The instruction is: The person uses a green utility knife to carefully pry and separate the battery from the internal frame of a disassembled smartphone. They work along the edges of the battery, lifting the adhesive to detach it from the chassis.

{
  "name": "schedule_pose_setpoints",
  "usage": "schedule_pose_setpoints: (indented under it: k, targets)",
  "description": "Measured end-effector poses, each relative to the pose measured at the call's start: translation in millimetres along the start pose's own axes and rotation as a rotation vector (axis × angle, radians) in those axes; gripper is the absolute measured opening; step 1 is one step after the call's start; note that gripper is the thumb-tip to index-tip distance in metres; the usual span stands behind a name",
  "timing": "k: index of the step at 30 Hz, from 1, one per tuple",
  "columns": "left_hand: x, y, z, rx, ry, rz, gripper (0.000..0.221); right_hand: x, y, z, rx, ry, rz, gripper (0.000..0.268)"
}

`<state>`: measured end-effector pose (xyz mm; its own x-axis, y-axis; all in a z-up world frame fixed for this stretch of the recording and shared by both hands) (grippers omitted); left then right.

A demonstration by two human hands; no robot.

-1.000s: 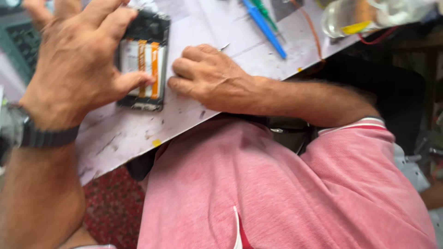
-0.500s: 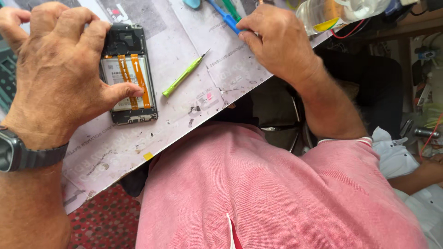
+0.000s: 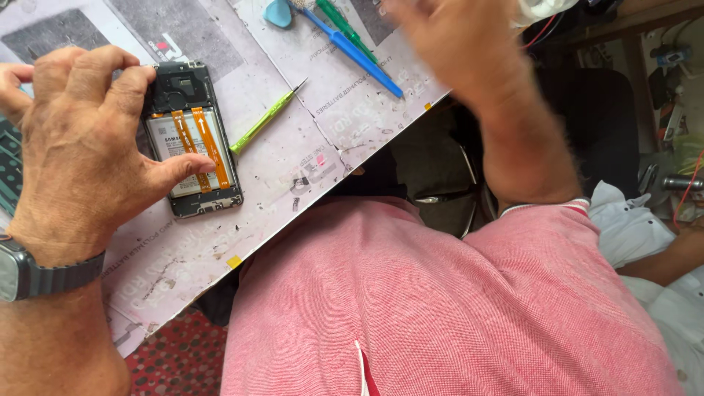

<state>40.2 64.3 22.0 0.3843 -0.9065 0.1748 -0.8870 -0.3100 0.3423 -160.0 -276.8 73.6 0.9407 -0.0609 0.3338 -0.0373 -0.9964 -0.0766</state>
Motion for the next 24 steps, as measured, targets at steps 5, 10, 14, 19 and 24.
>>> schedule_pose_setpoints:
  k: [5, 10, 14, 19, 24]
  targets:
    - [0.7, 3.9, -4.0, 0.019, 0.018, 0.001, 0.093, -1.4, -50.2, 26.4, 0.23, -0.058, -0.018, 0.014]
    - [8.4, 14.1, -12.9, -0.029, 0.035, -0.007, 0.094, -6.2, -86.5, -4.8, 1.076, -0.368, 0.02, 0.03]
    - [9.5, 15.6, -13.2, 0.015, 0.024, -0.026, 0.093, -25.0, -123.4, -45.7, 1.456, -0.545, -0.261, 0.029]
    - [5.8, 17.0, -13.4, -0.007, 0.031, -0.004, 0.095, -49.1, -143.3, -49.0, 1.509, -0.586, -0.217, 0.028]
    - [2.7, 12.9, -10.7, -0.017, 0.042, -0.005, 0.095, -44.3, -114.4, -46.6, 1.251, -0.471, -0.031, 0.028]
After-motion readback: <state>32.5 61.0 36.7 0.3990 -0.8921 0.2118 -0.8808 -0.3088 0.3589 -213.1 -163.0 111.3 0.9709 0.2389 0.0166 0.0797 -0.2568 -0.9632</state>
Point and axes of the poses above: each hand's wrist, its own x-axis towards the middle knuckle, its own z-axis out of the palm, y = z × x, the point moved 2 cm from there along x, towards the middle knuckle, and after that the axes turned 6 degrees about -x, right-handed, at the moved point
